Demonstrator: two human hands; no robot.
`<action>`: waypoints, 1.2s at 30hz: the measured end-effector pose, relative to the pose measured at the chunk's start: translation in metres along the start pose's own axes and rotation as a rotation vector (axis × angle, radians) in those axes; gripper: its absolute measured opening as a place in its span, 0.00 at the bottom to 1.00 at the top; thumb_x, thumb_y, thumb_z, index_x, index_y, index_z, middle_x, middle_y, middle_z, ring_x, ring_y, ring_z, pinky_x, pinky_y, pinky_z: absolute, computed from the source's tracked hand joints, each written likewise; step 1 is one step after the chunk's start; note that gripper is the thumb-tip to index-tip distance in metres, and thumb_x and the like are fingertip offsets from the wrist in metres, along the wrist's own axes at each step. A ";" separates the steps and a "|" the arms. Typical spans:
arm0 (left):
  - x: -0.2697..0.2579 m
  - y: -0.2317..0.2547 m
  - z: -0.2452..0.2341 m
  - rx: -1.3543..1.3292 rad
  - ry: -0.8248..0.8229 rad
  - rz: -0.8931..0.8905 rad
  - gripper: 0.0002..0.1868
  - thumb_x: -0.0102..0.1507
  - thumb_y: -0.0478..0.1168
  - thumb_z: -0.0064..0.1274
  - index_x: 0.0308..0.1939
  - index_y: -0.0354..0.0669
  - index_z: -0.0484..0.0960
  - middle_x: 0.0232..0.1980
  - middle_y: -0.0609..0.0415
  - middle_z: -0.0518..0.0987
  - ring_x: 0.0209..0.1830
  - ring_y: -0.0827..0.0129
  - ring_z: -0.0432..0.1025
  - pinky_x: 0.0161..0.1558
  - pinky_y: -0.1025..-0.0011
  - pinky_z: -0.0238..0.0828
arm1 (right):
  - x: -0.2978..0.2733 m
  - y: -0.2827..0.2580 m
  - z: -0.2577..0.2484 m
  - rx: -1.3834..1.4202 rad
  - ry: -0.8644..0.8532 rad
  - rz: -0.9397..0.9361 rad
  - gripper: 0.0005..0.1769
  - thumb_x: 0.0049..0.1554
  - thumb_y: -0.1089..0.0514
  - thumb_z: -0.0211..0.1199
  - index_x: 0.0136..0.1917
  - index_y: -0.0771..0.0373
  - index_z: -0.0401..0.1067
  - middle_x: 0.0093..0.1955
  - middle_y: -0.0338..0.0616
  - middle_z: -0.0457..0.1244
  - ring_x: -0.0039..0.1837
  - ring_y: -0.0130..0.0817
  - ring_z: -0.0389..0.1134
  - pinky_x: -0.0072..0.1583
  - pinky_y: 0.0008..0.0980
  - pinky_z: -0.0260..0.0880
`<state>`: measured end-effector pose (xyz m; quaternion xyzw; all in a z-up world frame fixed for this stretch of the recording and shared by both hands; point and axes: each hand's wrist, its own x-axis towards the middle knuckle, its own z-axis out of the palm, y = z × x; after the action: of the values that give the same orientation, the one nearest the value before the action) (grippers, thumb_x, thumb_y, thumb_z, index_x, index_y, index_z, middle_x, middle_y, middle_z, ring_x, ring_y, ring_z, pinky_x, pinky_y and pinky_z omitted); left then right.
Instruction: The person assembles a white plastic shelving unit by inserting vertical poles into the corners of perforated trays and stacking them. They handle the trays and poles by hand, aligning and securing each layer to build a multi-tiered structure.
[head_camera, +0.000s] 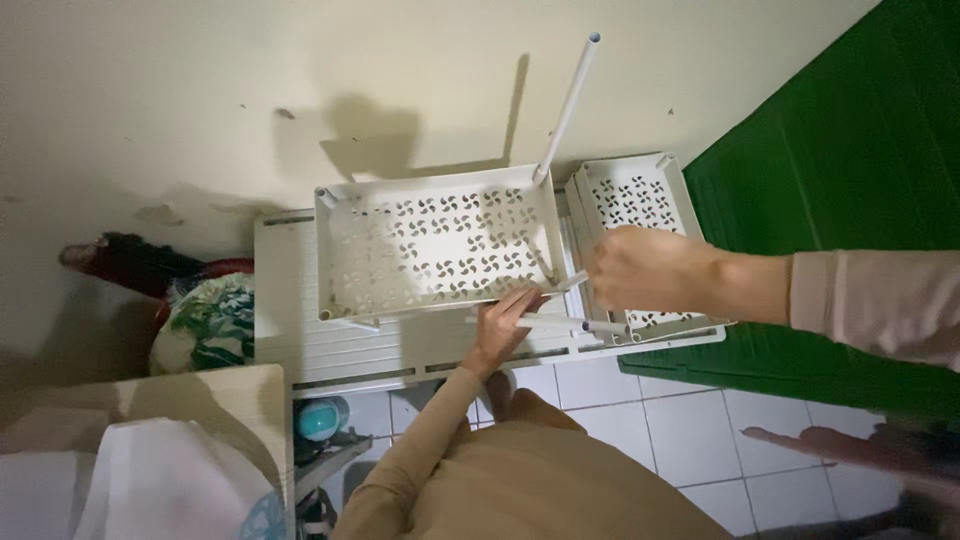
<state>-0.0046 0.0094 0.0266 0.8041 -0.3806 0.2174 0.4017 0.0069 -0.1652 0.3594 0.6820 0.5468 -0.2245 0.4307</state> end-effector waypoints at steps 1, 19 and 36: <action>0.000 0.001 -0.001 -0.005 0.013 0.008 0.10 0.62 0.34 0.65 0.46 0.36 0.85 0.51 0.47 0.85 0.53 0.59 0.81 0.51 0.67 0.80 | -0.001 0.002 0.001 0.029 0.000 0.015 0.06 0.56 0.62 0.64 0.36 0.61 0.76 0.43 0.45 0.68 0.49 0.37 0.71 0.49 0.35 0.71; 0.003 0.000 -0.002 -0.063 0.046 -0.066 0.18 0.60 0.32 0.58 0.55 0.39 0.81 0.54 0.49 0.84 0.48 0.60 0.82 0.50 0.68 0.81 | 0.019 0.012 0.012 0.316 0.159 0.245 0.01 0.54 0.62 0.65 0.40 0.60 0.76 0.40 0.43 0.67 0.46 0.35 0.72 0.46 0.33 0.73; 0.021 0.017 -0.008 -0.185 0.154 -0.106 0.11 0.62 0.32 0.65 0.47 0.35 0.84 0.42 0.48 0.84 0.37 0.62 0.82 0.37 0.70 0.81 | 0.022 0.007 0.012 0.409 -0.028 0.267 0.03 0.52 0.60 0.66 0.39 0.59 0.74 0.41 0.44 0.69 0.46 0.39 0.72 0.49 0.35 0.76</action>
<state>-0.0054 0.0004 0.0527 0.7635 -0.3238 0.2210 0.5131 0.0225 -0.1636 0.3384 0.8179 0.3890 -0.2813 0.3171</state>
